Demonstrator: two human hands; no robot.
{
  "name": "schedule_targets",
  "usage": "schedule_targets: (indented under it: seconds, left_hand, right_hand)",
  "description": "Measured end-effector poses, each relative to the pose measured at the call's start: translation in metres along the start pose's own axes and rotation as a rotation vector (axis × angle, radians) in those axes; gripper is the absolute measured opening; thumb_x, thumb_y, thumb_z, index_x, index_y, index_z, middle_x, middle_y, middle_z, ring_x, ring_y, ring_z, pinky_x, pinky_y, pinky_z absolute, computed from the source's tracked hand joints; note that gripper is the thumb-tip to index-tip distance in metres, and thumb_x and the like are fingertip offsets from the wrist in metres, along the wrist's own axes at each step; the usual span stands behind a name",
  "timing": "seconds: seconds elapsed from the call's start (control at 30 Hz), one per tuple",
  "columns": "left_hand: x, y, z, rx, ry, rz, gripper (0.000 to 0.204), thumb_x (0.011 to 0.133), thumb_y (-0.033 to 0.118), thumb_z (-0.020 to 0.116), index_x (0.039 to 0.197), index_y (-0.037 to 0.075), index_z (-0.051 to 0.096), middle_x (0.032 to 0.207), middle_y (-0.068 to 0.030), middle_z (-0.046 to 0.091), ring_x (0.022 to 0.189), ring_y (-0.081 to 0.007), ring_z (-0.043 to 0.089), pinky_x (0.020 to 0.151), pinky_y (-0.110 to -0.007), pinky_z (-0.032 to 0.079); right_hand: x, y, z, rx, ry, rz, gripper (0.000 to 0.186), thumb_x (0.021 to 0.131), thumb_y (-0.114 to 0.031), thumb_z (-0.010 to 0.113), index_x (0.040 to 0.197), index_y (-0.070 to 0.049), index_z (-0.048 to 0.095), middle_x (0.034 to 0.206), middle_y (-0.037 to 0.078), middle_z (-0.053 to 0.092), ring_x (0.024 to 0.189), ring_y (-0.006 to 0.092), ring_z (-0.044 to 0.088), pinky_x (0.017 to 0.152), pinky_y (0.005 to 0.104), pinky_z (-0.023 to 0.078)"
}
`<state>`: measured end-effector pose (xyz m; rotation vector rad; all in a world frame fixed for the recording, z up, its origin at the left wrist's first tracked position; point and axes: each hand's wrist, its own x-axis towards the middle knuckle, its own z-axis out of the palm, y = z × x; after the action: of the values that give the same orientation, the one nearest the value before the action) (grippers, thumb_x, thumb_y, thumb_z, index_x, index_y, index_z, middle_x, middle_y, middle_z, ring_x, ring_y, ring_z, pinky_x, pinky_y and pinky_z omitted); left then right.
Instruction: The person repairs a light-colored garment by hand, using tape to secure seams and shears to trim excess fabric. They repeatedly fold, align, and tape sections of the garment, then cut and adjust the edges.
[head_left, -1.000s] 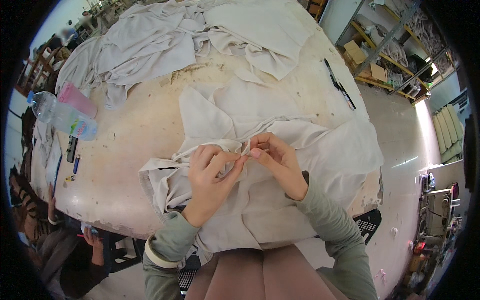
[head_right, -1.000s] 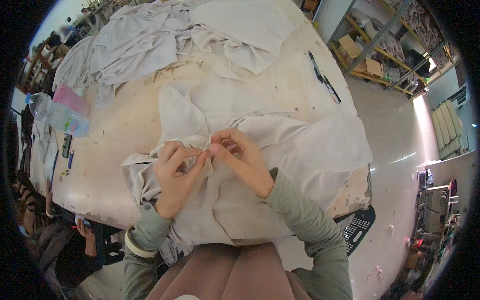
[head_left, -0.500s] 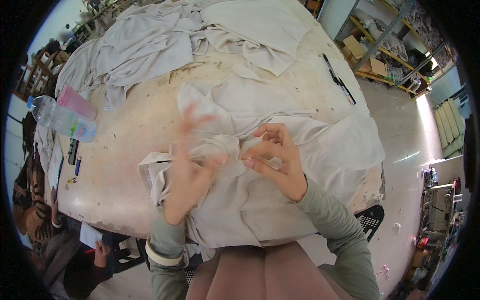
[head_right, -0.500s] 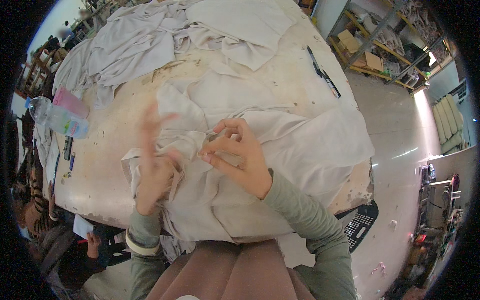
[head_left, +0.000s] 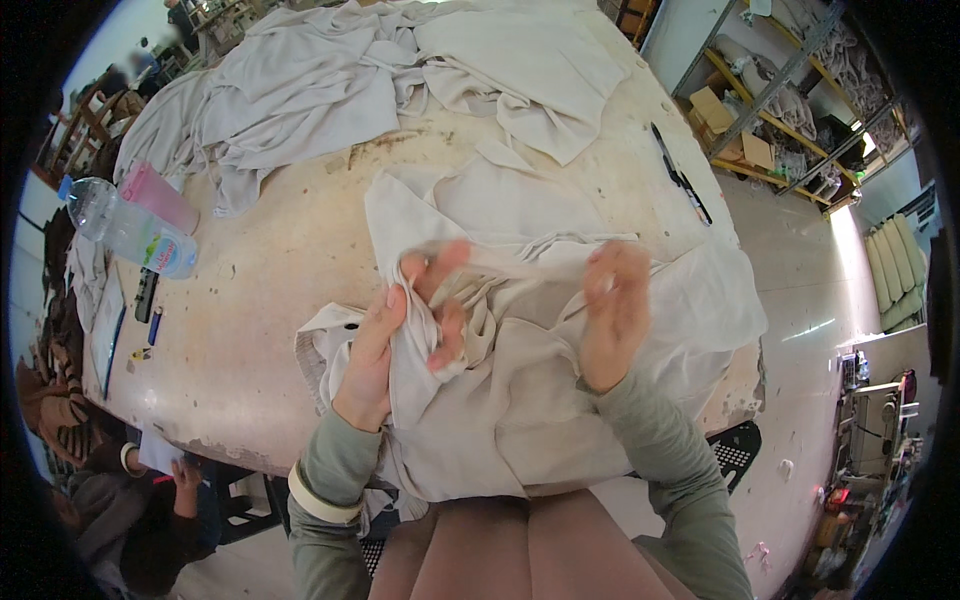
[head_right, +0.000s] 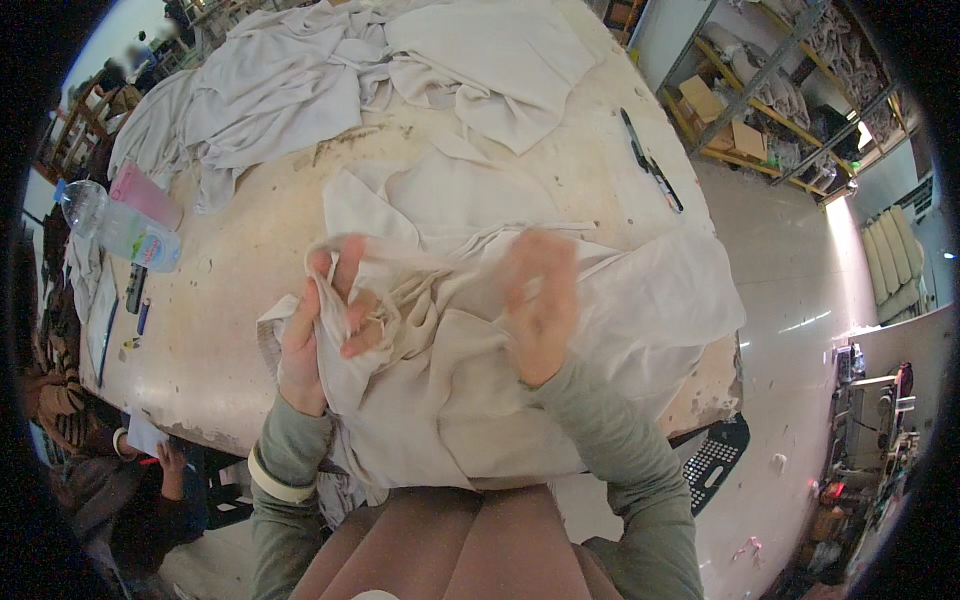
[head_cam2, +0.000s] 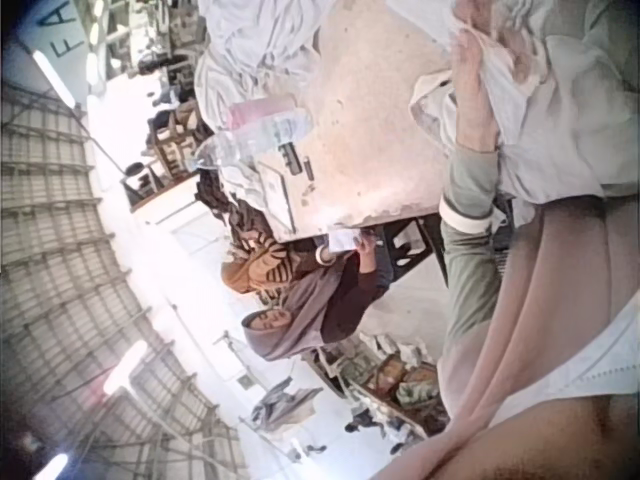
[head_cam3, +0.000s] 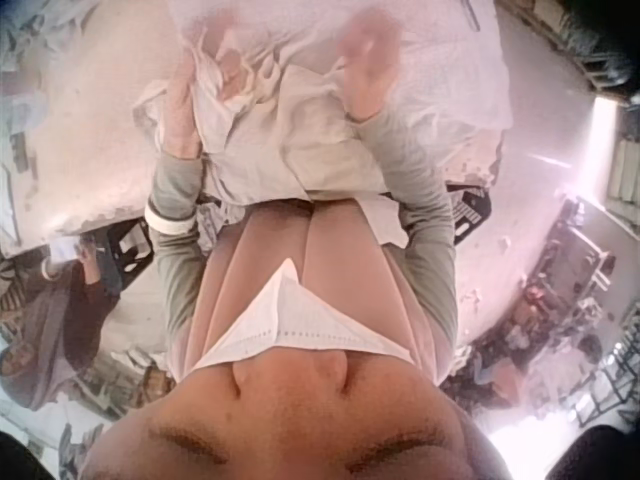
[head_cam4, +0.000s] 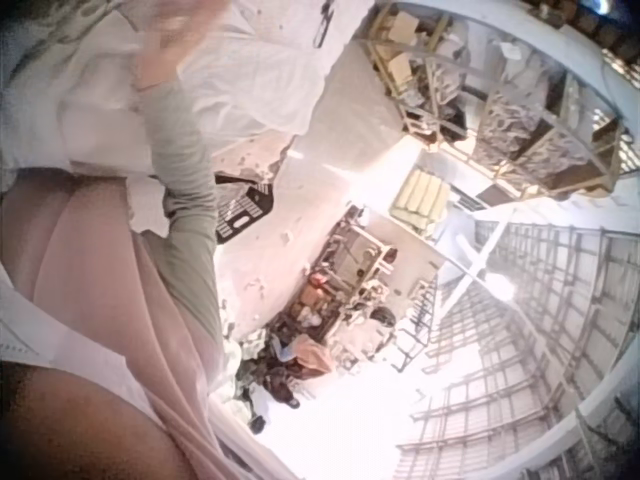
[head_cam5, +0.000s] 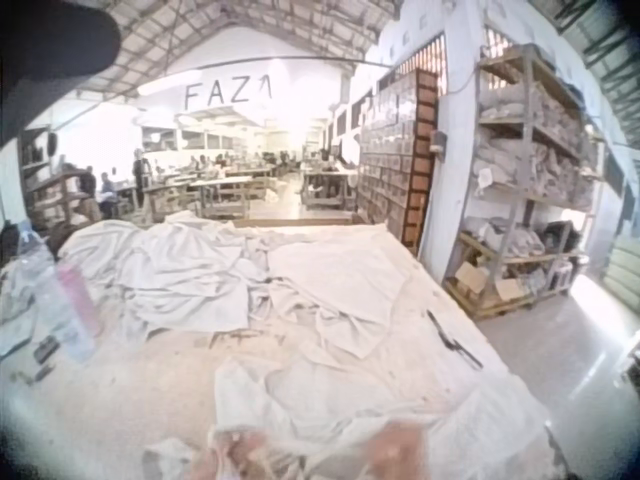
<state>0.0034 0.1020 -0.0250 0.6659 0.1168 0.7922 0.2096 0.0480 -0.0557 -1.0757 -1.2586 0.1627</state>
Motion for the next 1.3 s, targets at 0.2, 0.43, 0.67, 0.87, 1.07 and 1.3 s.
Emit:
schedule_targets:
  seconds: [0.2, 0.43, 0.67, 0.87, 1.07, 1.3]
  left_hand:
    - [0.002, -0.016, 0.002, 0.964, -0.104, -0.237, 0.045, 0.08, 0.026, 0.072, 0.117, 0.006, 0.057, 0.095, -0.0083, 0.063, 0.075, -0.0098, 0.055, 0.064, -0.025, 0.044]
    - [0.003, -0.016, -0.005, 1.229, 0.05, -0.247, 0.031, 0.075, 0.016, 0.075, 0.1, 0.003, 0.063, 0.077, -0.0015, 0.062, 0.071, -0.0071, 0.052, 0.066, -0.025, 0.043]
    - [0.007, -0.024, -0.007, 1.192, 0.193, 0.117, 0.028, 0.071, 0.007, 0.072, 0.097, 0.004, 0.063, 0.088, -0.0053, 0.062, 0.082, -0.0142, 0.056, 0.073, -0.029, 0.045]
    - [0.005, -0.028, -0.002, 1.565, 0.095, 0.236, 0.03, 0.076, -0.001, 0.061, 0.105, 0.002, 0.056, 0.106, -0.0135, 0.049, 0.088, -0.0281, 0.055, 0.078, -0.034, 0.045]
    - [0.008, -0.031, -0.013, 1.506, 0.134, 0.191, 0.021, 0.083, 0.005, 0.058, 0.102, -0.002, 0.053, 0.11, -0.0145, 0.042, 0.093, -0.0285, 0.052, 0.079, -0.033, 0.044]
    - [0.01, -0.015, -0.022, 0.308, 0.325, -0.438, 0.017, 0.089, 0.013, 0.059, 0.101, 0.002, 0.061, 0.093, -0.0006, 0.059, 0.082, -0.0084, 0.055, 0.072, -0.023, 0.045]
  right_hand:
    - [-0.018, -0.012, 0.008, 0.097, -0.284, 0.048, 0.013, 0.094, -0.011, 0.047, 0.103, -0.003, 0.053, 0.109, 0.012, 0.056, 0.086, 0.0154, 0.05, 0.08, 0.027, 0.041]
    - [-0.032, -0.012, 0.029, 0.38, -0.258, 0.689, 0.017, 0.097, -0.02, 0.049, 0.102, -0.003, 0.051, 0.09, 0.002, 0.057, 0.079, 0.0063, 0.049, 0.071, 0.0214, 0.042]
    - [-0.028, -0.002, 0.025, 0.56, -0.268, 0.893, 0.017, 0.096, -0.017, 0.052, 0.105, -0.002, 0.055, 0.09, 0.001, 0.059, 0.081, 0.0067, 0.054, 0.072, 0.0207, 0.044]
    - [-0.023, -0.008, 0.023, 0.65, -0.288, 1.041, 0.019, 0.093, -0.017, 0.056, 0.106, -0.003, 0.057, 0.093, 0.002, 0.06, 0.083, 0.0077, 0.056, 0.075, 0.0219, 0.045]
    - [-0.02, -0.007, 0.023, 0.232, -0.382, 0.461, 0.031, 0.075, -0.007, 0.069, 0.103, -0.004, 0.056, 0.09, 0.004, 0.06, 0.086, 0.0122, 0.056, 0.08, 0.0257, 0.042]
    - [-0.015, 0.001, 0.019, -0.148, -0.393, 0.158, 0.031, 0.066, -0.001, 0.068, 0.096, -0.008, 0.061, 0.088, 0.002, 0.058, 0.088, 0.0188, 0.055, 0.084, 0.0326, 0.039]
